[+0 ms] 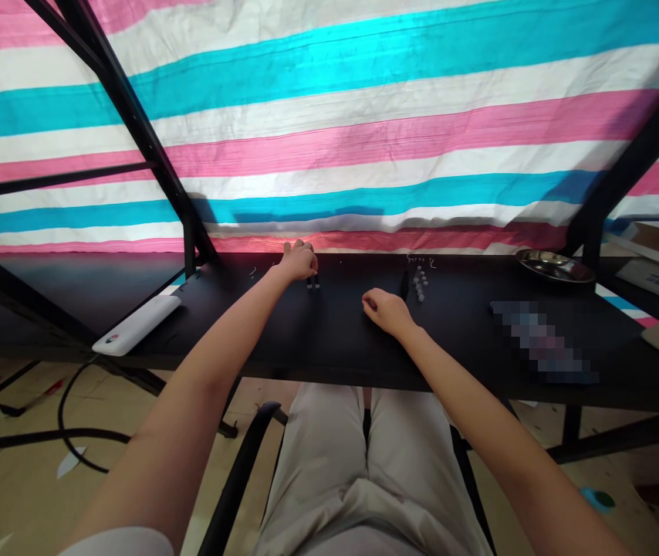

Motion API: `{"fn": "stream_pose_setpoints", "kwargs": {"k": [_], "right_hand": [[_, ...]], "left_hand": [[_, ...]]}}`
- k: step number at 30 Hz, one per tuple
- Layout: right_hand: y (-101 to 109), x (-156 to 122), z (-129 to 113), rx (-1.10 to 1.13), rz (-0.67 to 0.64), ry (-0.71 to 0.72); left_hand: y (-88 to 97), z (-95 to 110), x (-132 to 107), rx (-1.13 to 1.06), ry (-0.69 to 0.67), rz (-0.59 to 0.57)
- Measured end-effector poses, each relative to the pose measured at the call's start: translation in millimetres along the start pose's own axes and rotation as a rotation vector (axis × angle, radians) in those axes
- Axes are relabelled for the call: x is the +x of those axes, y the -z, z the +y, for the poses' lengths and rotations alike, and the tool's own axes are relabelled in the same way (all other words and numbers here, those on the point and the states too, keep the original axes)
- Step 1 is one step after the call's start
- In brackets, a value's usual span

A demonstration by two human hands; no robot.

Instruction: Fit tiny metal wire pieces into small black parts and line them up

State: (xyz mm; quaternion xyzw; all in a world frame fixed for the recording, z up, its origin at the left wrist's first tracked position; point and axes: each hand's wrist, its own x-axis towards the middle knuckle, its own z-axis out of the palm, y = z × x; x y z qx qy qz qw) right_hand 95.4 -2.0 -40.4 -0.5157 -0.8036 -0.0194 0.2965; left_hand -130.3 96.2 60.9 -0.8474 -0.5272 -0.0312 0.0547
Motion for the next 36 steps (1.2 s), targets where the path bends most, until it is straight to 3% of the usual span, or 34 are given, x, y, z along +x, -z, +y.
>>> {"fn": "stream_pose_setpoints", "kwargs": {"k": [27, 30, 32, 36], "right_hand": [[0.3, -1.2, 1.8, 0.018, 0.036, 0.019], [8.3, -2.4, -5.4, 0.066, 0.112, 0.071], [16.7, -2.8, -10.1, 0.087, 0.202, 0.114], [39.7, -3.7, -6.5, 0.103, 0.401, 0.095]], "left_hand": [[-2.9, -4.7, 0.8, 0.029, 0.002, 0.007], [3.4, -0.5, -1.7, 0.025, -0.013, 0.080], [9.3, 10.3, -7.1, -0.005, -0.040, 0.191], [12.9, 52.7, -26.8, -0.118, -0.138, 0.423]]}}
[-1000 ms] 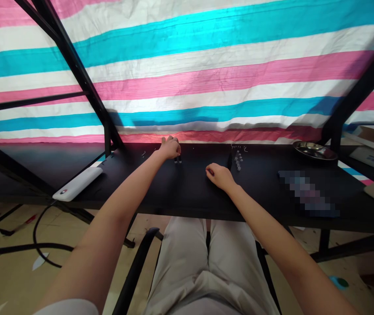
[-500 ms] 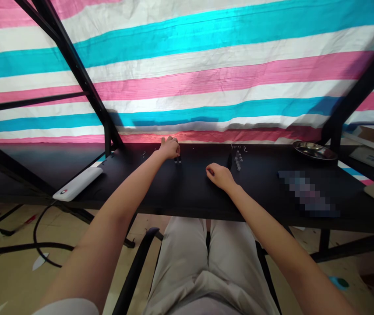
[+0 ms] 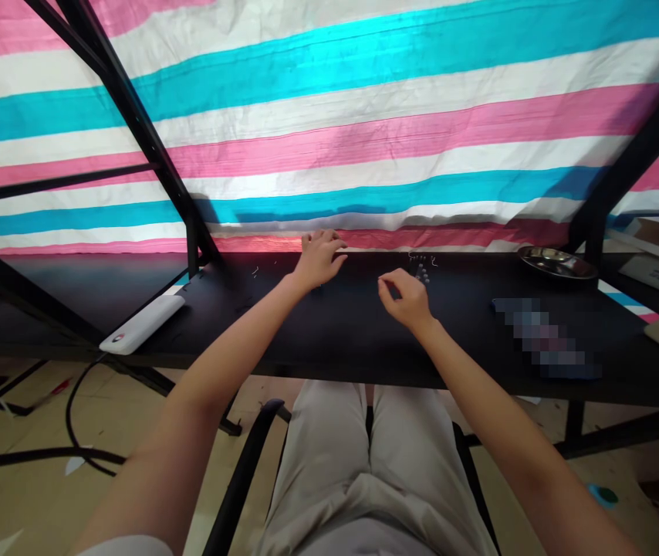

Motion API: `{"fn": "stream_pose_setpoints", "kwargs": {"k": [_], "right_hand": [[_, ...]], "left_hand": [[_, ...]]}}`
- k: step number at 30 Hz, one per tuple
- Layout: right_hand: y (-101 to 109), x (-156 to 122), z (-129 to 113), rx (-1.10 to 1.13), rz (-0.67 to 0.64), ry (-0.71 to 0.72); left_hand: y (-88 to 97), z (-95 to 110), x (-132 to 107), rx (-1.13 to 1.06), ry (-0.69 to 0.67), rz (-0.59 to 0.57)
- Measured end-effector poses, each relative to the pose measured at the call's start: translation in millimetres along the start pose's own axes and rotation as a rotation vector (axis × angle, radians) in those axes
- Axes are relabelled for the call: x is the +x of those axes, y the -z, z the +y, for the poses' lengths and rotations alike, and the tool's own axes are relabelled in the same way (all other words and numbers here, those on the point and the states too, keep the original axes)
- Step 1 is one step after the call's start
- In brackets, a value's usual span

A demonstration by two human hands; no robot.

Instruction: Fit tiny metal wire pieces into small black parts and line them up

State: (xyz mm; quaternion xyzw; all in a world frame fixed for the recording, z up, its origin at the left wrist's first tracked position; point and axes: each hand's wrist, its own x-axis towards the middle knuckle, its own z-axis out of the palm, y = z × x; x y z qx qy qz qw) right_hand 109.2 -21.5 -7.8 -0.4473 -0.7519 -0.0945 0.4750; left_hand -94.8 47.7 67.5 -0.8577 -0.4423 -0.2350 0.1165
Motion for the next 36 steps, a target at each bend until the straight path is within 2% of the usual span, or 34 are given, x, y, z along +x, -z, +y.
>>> {"fn": "stream_pose_setpoints", "kwargs": {"k": [3, 6, 10, 13, 16, 19, 26, 32, 36], "right_hand": [[18.7, 0.8, 17.3, -0.045, 0.174, -0.075], [32.6, -6.5, 41.0, -0.111, 0.285, -0.137], [39.1, -19.3, 64.2, -0.193, 0.335, -0.329], [40.1, -23.4, 71.6, -0.234, 0.296, -0.522], [42.0, -23.8, 73.7, -0.250, 0.159, -0.679], [44.2, -23.6, 73.4, -0.255, 0.055, -0.763], [46.2, -23.7, 72.9, -0.271, -0.040, -0.816], [43.6, -27.1, 82.5, -0.252, -0.288, -0.842], [39.1, -30.2, 87.3, -0.244, -0.431, -0.798]], "left_hand": [[-10.8, 39.7, -14.4, -0.059, -0.106, 0.018], [-33.1, 71.8, -26.5, -0.090, -0.170, -0.022], [-64.2, 98.5, -31.2, -0.097, -0.147, -0.079], [-78.9, 109.7, -28.2, -0.067, -0.128, -0.118], [-86.8, 115.3, -24.1, -0.027, -0.126, -0.142], [-92.1, 116.1, -20.7, 0.011, -0.140, -0.155], [-97.5, 111.3, -13.0, -0.008, -0.196, -0.058], [-97.8, 106.2, -9.7, -0.117, -0.156, -0.045], [-94.3, 89.7, -17.5, -0.203, -0.082, 0.012]]}}
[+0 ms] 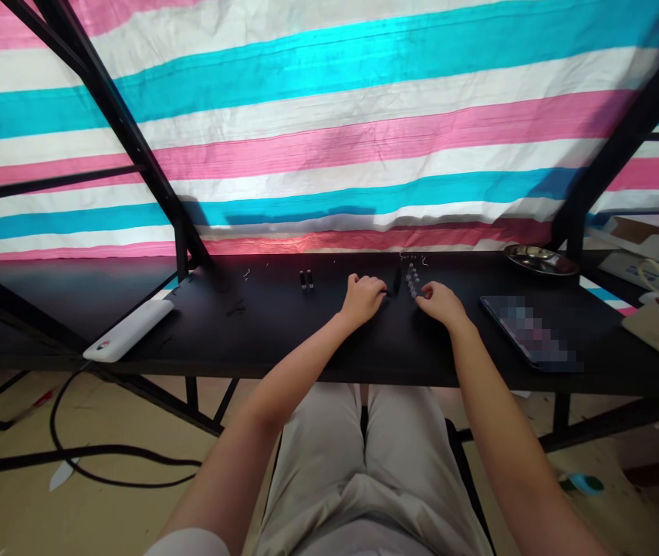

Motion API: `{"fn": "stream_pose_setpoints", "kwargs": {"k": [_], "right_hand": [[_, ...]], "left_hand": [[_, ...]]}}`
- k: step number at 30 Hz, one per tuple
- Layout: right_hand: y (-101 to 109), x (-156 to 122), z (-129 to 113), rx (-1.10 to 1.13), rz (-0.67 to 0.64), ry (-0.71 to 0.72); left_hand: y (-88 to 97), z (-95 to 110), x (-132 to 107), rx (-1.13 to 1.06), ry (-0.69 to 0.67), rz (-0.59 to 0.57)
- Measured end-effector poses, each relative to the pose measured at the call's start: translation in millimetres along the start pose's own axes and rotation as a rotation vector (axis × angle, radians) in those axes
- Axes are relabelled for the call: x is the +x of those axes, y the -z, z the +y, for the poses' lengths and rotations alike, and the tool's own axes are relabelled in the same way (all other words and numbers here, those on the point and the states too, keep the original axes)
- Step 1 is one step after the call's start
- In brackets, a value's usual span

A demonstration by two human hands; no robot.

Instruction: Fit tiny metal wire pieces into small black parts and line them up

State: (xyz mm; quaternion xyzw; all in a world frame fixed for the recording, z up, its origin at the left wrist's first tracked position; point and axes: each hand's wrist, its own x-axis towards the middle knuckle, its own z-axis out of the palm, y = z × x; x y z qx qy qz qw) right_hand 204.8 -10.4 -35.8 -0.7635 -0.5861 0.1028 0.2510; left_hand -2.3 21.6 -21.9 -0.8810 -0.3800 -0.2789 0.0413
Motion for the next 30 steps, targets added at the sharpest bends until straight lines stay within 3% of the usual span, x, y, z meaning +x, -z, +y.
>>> {"fn": "stream_pose_setpoints", "kwargs": {"k": [6, 10, 30], "right_hand": [[-6.8, -0.2, -2.0, -0.035, -0.016, 0.011], [-10.4, 1.1, -3.2, -0.046, 0.004, 0.029], [-10.9, -0.4, -8.8, -0.107, 0.022, 0.028]], "left_hand": [[14.5, -29.2, -24.0, -0.085, 0.197, 0.119], [18.0, -35.1, -34.6, -0.104, 0.282, 0.183], [23.1, -33.7, -36.4, -0.230, 0.330, 0.243]]}}
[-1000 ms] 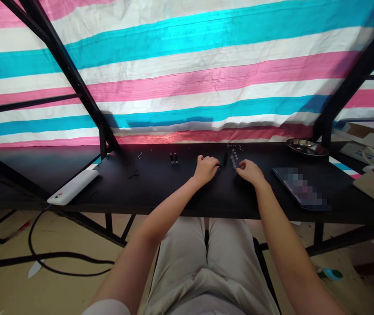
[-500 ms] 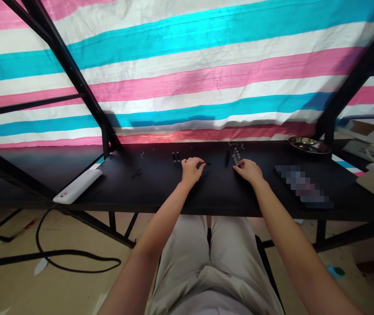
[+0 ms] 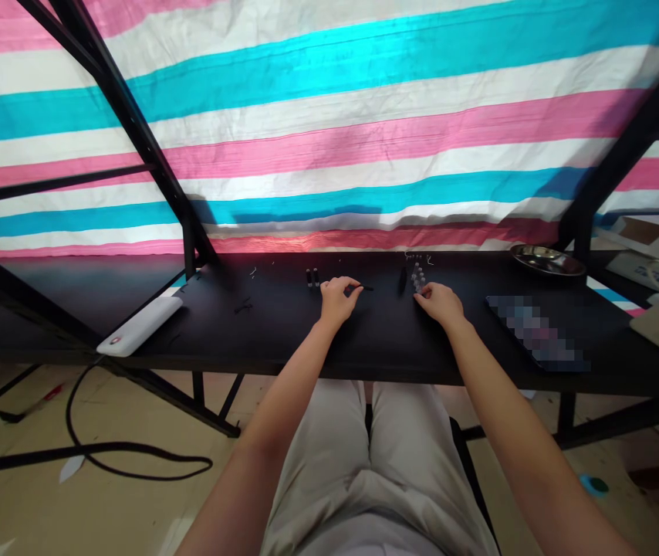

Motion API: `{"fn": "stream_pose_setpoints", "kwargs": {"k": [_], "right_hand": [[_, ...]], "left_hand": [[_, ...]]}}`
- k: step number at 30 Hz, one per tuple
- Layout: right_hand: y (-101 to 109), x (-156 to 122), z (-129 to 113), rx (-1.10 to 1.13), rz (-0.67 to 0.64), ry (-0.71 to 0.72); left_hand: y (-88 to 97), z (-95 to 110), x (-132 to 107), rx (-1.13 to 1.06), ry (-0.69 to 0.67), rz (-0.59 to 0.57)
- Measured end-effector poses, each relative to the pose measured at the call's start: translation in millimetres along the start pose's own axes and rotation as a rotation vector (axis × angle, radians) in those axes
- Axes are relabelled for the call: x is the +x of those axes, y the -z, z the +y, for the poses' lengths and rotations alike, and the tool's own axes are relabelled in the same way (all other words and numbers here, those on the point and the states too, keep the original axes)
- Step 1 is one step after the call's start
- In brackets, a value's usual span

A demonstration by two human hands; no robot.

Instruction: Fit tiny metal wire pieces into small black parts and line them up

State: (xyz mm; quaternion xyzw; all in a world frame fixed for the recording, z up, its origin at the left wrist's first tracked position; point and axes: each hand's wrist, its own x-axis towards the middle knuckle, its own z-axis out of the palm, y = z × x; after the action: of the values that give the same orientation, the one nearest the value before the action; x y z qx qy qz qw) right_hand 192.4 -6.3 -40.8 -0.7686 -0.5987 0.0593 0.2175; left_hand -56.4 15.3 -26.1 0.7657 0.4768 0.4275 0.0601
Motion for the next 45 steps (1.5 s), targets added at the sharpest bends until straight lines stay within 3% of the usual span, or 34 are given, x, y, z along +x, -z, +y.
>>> {"fn": "stream_pose_setpoints", "kwargs": {"k": [6, 11, 13, 16, 21, 26, 45], "right_hand": [[1.5, -5.2, -2.7, -0.008, -0.013, 0.081], [1.6, -14.2, -30.0, 0.005, -0.029, 0.393], [1.0, -14.6, -47.1, -0.025, 0.016, 0.455], [-1.6, -11.0, -71.2, -0.101, 0.080, 0.399], [-14.5, -7.8, -90.3, -0.164, 0.011, 0.389], [-24.8, -12.8, -88.0, -0.201, 0.029, 0.462], [-22.5, -16.7, -84.9, -0.276, 0.108, 0.496]], "left_hand": [[3.2, 2.7, 0.4, -0.003, 0.018, 0.001], [1.6, 0.1, 0.7, -0.008, 0.035, 0.051], [1.4, -0.6, 0.9, 0.001, 0.049, 0.074], [2.6, 0.0, 1.4, 0.008, 0.072, 0.112], [4.8, 1.7, 2.2, 0.011, 0.089, 0.151], [6.2, 4.3, 1.7, -0.002, 0.072, 0.130], [7.5, 5.9, -1.2, 0.082, -0.014, 0.117]]}}
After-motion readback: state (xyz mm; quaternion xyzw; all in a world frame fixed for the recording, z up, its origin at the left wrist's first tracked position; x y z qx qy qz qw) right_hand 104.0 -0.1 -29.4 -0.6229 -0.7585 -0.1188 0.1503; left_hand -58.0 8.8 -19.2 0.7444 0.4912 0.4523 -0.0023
